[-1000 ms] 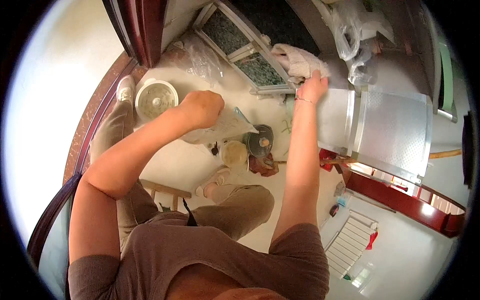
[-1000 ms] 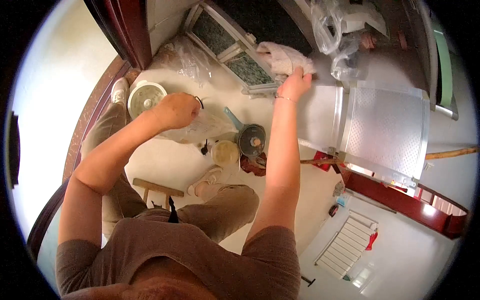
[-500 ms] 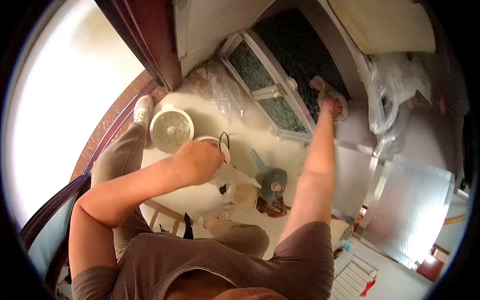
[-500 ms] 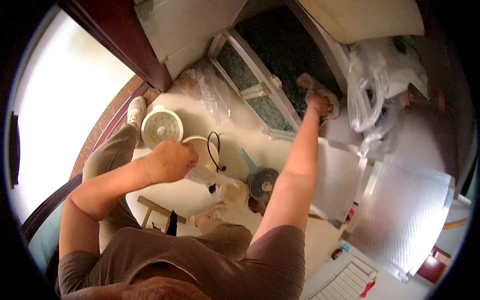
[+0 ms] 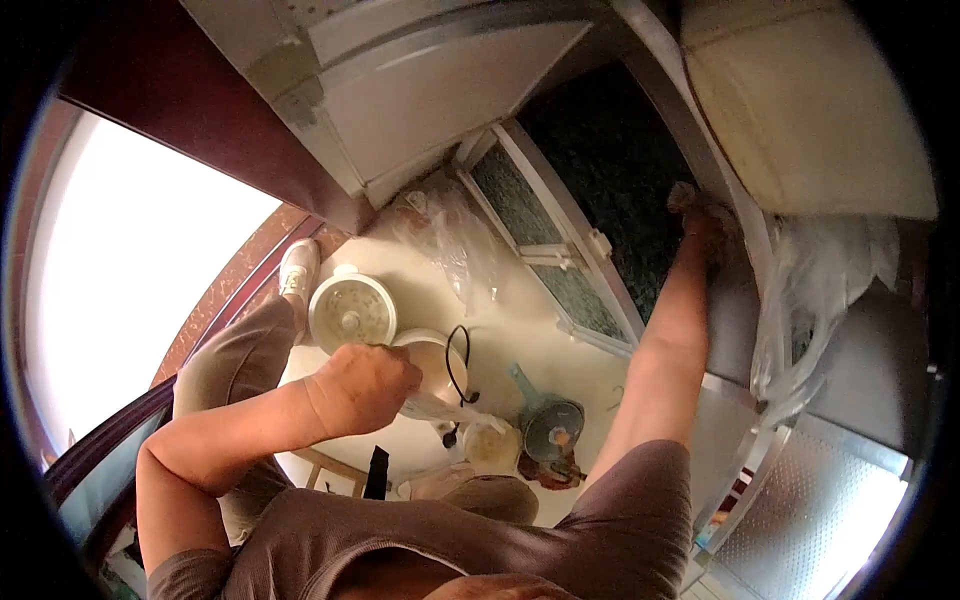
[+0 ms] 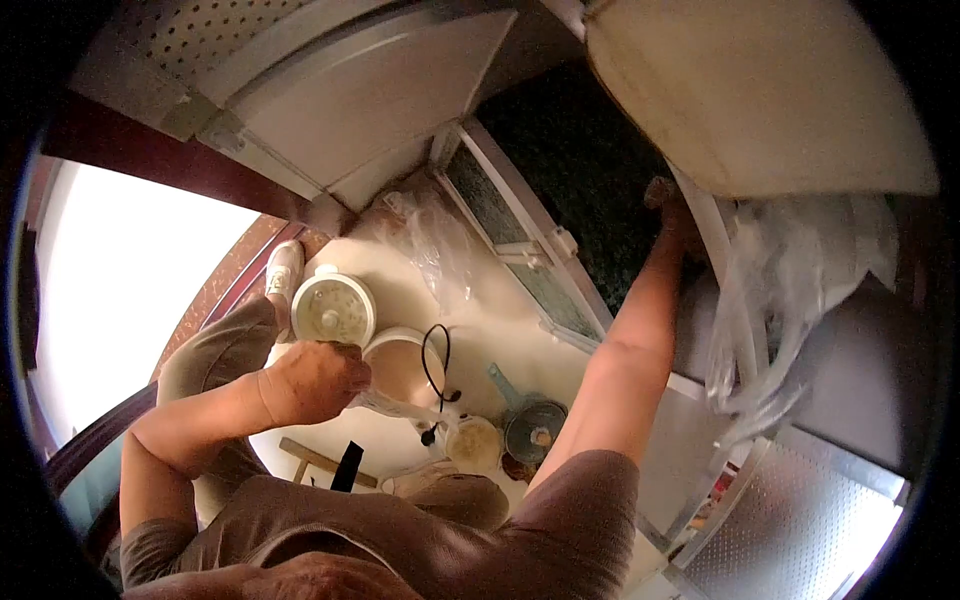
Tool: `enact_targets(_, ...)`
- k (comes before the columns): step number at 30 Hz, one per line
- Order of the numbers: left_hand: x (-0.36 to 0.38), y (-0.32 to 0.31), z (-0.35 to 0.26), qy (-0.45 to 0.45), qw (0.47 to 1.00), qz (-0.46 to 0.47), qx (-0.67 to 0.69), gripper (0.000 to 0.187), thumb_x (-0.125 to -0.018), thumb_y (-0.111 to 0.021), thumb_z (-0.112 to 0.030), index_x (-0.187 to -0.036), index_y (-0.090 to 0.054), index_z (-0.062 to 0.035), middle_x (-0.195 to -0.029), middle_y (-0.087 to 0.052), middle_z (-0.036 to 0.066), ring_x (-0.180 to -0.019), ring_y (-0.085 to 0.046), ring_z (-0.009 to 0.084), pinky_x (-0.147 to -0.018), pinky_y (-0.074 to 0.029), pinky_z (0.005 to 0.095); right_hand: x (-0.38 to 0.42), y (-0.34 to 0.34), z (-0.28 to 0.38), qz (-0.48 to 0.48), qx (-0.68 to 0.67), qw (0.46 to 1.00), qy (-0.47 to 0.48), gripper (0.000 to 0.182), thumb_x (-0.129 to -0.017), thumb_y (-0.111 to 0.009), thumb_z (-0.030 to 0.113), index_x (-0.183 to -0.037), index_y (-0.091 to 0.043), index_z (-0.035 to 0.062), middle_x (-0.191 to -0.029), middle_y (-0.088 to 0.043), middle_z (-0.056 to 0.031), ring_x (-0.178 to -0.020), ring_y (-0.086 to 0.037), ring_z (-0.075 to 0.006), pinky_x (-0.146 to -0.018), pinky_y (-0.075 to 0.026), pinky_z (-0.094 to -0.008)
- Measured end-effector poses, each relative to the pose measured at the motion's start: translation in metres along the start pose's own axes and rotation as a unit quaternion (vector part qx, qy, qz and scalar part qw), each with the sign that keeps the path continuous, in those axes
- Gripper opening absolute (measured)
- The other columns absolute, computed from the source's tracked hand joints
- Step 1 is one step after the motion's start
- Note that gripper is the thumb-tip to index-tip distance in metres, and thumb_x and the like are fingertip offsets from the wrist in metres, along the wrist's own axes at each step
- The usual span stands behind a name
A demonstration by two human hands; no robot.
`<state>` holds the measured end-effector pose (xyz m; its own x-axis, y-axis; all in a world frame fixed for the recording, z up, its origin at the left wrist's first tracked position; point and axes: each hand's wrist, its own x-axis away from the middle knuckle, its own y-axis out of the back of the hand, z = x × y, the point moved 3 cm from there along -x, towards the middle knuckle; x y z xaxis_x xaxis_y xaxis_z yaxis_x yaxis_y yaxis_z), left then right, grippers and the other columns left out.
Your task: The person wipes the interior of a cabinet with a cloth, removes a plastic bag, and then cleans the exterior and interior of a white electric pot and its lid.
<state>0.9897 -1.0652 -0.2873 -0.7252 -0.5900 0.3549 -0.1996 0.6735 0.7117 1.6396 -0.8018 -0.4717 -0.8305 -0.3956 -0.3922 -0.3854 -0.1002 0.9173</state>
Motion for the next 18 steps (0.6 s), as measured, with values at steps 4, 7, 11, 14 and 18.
enact_targets(4, -0.001, 0.001, 0.004, -0.018, 1.0, 0.004, -0.012, 0.01, -0.074, -0.053, -0.008, -0.077, -0.063, -0.0074, -0.08, -0.064, 0.013, -0.069, -0.064, 0.0286, -0.059, -0.051, 0.0374, 0.055, 0.088, 0.063, 0.101, -0.033, 0.993, 0.049, 0.075, -0.083, -0.042, 0.065, -0.132, -0.045, 0.0095, -0.131, -0.044, -0.0231, -0.121, -0.042, -0.0393, -0.099, -0.031, -0.0535)
enact_targets(7, -0.001, 0.002, 0.007, -0.032, 0.999, -0.011, 0.0, 0.009, -0.074, -0.054, -0.008, -0.078, -0.062, -0.0069, -0.076, -0.063, 0.012, -0.068, -0.064, 0.0283, -0.059, -0.051, 0.0371, 0.09, 0.113, 0.117, 0.116, -0.076, 0.972, 0.189, 0.075, -0.083, -0.042, 0.064, -0.133, -0.044, 0.0082, -0.132, -0.044, -0.0224, -0.122, -0.042, -0.0372, -0.1, -0.031, -0.0507)
enact_targets(11, 0.0, 0.005, 0.007, -0.007, 0.999, 0.038, 0.003, 0.009, -0.074, -0.054, -0.008, -0.079, -0.062, -0.0068, -0.076, -0.063, 0.013, -0.069, -0.064, 0.0284, -0.059, -0.051, 0.0368, 0.144, 0.171, 0.192, 0.135, -0.189, 0.887, 0.398, 0.075, -0.084, -0.043, 0.063, -0.133, -0.042, 0.0064, -0.133, -0.043, -0.0216, -0.124, -0.041, -0.0344, -0.101, -0.032, -0.0469)
enact_targets(14, 0.001, 0.009, 0.004, -0.012, 1.0, 0.029, -0.004, 0.01, -0.075, -0.054, -0.009, -0.079, -0.062, -0.0071, -0.08, -0.063, 0.013, -0.071, -0.064, 0.0281, -0.06, -0.051, 0.0367, 0.194, 0.246, 0.213, 0.202, -0.264, 0.843, 0.422, 0.071, -0.084, -0.048, 0.054, -0.134, -0.04, 0.005, -0.136, -0.041, -0.019, -0.125, -0.04, -0.0315, -0.103, -0.031, -0.0438)
enact_targets(18, -0.001, 0.011, -0.01, -0.023, 0.998, 0.05, -0.043, 0.011, -0.075, -0.054, -0.008, -0.082, -0.063, -0.0065, -0.085, -0.063, 0.013, -0.073, -0.065, 0.0272, -0.06, -0.051, 0.0365, 0.215, 0.212, 0.22, 0.103, -0.334, 0.802, 0.484, 0.071, -0.083, -0.049, 0.056, -0.128, -0.047, 0.0006, -0.131, -0.046, -0.0215, -0.121, -0.044, -0.0331, -0.101, -0.034, -0.0429)
